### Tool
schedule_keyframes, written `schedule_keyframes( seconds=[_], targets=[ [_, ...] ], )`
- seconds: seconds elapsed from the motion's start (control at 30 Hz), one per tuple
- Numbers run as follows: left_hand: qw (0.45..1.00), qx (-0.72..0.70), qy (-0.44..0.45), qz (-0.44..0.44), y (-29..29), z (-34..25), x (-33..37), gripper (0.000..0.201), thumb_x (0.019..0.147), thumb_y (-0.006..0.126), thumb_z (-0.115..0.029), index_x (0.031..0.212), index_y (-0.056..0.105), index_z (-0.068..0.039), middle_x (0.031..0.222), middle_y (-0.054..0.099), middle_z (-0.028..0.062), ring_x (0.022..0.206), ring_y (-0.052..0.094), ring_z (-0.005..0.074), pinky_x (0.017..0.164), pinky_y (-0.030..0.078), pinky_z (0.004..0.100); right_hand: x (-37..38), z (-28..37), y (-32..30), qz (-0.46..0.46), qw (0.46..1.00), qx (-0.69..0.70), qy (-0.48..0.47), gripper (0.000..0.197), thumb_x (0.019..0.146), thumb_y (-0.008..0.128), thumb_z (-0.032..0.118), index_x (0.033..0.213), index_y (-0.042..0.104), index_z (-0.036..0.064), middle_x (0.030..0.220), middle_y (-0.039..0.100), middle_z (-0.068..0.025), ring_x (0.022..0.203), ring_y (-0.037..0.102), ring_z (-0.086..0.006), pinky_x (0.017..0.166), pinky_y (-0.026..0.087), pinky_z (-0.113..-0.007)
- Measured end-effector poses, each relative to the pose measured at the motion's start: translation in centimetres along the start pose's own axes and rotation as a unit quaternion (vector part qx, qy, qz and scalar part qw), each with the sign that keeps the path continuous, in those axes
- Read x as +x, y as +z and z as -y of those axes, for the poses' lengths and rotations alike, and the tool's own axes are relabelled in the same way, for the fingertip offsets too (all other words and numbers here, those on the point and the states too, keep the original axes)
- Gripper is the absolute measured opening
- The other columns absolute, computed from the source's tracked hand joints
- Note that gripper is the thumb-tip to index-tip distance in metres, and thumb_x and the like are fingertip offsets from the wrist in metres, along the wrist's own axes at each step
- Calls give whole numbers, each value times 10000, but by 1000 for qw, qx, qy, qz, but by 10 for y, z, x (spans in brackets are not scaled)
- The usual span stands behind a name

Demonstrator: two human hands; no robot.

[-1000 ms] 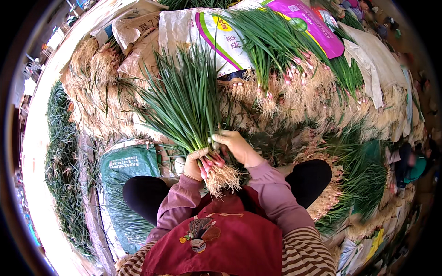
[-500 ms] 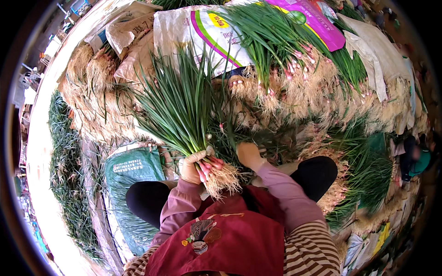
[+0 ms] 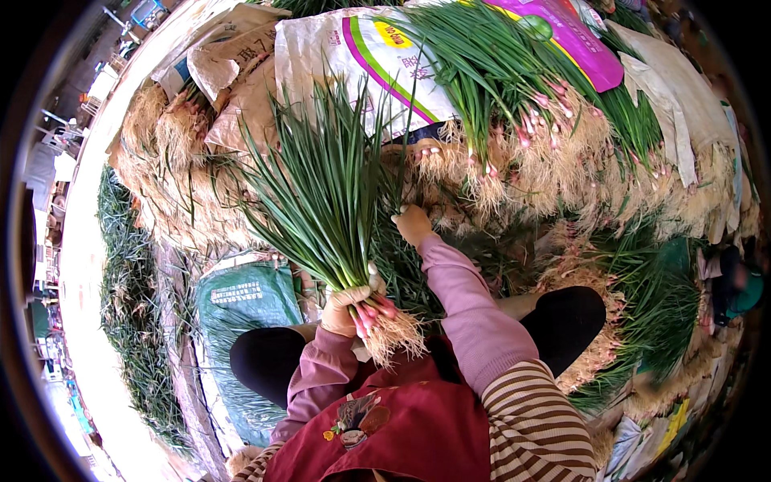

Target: The person peels outer layers and roots from scallions by hand, gathering them into bundles and placing them onto a pile.

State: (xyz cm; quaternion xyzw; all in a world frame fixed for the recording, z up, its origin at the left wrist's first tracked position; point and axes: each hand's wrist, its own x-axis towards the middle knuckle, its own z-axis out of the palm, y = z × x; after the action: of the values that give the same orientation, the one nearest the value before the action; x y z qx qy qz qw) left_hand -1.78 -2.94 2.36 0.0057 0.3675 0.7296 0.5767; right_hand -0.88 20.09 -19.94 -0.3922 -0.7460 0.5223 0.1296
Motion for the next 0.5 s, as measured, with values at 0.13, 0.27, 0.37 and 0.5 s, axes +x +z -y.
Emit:
schedule_keyframes(
  seconds=[0.13,0.27,0.37,0.5],
  targets=[
    [1000,-15,15,-16,-19,15,2,361,768,653,-27,1108,533,-6,993,623,123,709,639,301,595,531,355,-45,69,-44,115,987,102,47,197,787,694,144,796,661,-50,621,585,-73,552,544,-130,523,418,-305],
    [999,-42,-10,24,-2,17,9,318,805,618,-31,1102,517,24,1066,617,163,658,666,370,501,549,370,-104,132,-110,137,988,54,-57,189,776,719,138,787,666,-43,659,607,-75,619,550,-99,603,438,-257],
    [998,-19,-38,35,7,22,9,336,807,607,-112,1083,532,66,1028,623,205,668,665,335,556,546,343,-135,156,-128,169,975,112,-88,156,777,727,110,774,658,-29,699,600,-62,566,570,-128,542,449,-273],
    [998,17,-54,36,11,22,6,384,811,582,-217,1032,560,96,938,637,228,668,662,287,613,547,303,-152,159,-112,144,972,111,-150,198,794,709,133,719,606,-18,681,521,-75,590,522,-168,569,430,-301]
  ],
)
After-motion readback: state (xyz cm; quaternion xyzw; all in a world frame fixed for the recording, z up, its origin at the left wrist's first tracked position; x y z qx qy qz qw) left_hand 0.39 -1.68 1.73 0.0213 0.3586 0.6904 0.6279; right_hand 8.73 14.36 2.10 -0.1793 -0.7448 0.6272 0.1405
